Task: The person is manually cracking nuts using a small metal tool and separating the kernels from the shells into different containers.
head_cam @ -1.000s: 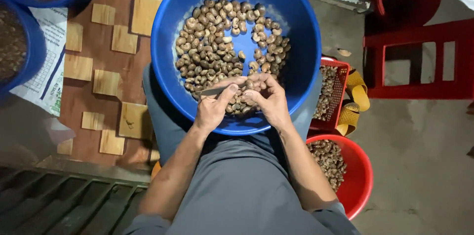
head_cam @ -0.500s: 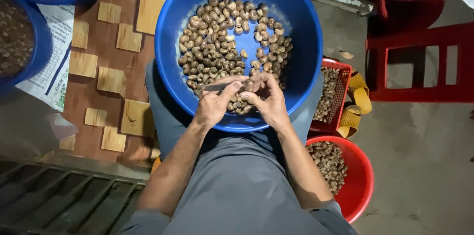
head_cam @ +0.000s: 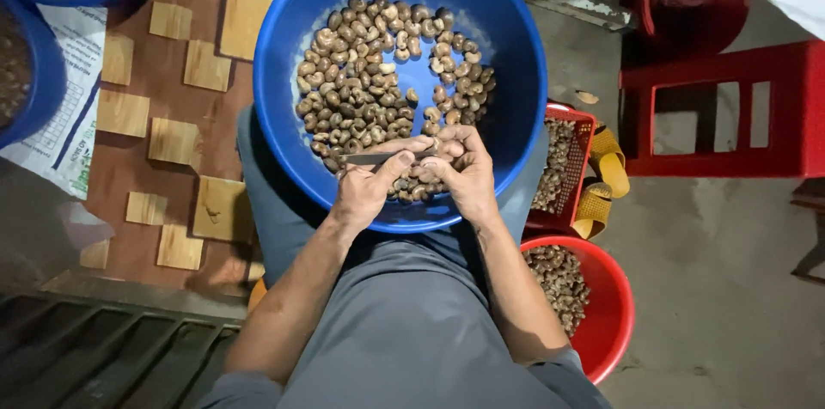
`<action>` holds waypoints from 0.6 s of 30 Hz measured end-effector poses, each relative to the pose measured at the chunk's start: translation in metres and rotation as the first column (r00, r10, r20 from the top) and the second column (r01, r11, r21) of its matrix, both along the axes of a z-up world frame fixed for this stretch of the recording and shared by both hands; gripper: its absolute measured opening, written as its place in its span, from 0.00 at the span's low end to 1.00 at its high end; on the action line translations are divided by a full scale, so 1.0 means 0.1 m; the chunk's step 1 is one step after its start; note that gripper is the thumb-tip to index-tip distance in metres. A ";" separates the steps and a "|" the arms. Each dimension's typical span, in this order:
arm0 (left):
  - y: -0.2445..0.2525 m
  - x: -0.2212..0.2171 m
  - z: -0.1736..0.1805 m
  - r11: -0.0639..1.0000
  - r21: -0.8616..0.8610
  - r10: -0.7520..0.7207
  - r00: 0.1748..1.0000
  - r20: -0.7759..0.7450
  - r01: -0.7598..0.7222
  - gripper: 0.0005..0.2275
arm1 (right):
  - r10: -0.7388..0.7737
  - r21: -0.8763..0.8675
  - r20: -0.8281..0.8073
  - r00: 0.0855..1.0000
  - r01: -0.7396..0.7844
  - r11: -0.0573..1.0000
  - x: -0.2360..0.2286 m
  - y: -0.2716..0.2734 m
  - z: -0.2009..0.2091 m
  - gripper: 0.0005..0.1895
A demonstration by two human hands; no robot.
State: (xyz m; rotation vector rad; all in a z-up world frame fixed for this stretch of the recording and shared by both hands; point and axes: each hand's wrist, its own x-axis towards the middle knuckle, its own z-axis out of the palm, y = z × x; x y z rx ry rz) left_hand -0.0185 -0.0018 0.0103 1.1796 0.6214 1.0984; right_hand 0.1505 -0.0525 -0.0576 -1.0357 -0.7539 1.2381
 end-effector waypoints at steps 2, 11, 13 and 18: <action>-0.05 0.04 -0.03 0.998 -0.038 0.056 0.998 0.028 -0.055 0.09 | 0.001 -0.012 -0.039 0.999 -0.001 1.000 0.01 -0.01 -0.03 0.22; -0.07 0.08 -0.03 0.995 -0.047 0.093 0.995 0.036 -0.091 0.10 | -0.032 0.018 -0.041 0.999 0.032 0.999 0.02 -0.04 0.00 0.23; -0.06 0.04 -0.07 0.996 -0.033 0.081 0.996 0.033 -0.080 0.10 | -0.030 0.023 -0.028 0.999 0.031 0.999 -0.01 -0.04 -0.03 0.23; -0.07 0.05 -0.13 0.997 -0.037 0.067 0.998 0.015 -0.067 0.09 | -0.050 0.026 0.031 0.998 0.049 0.998 -0.07 -0.01 0.09 0.23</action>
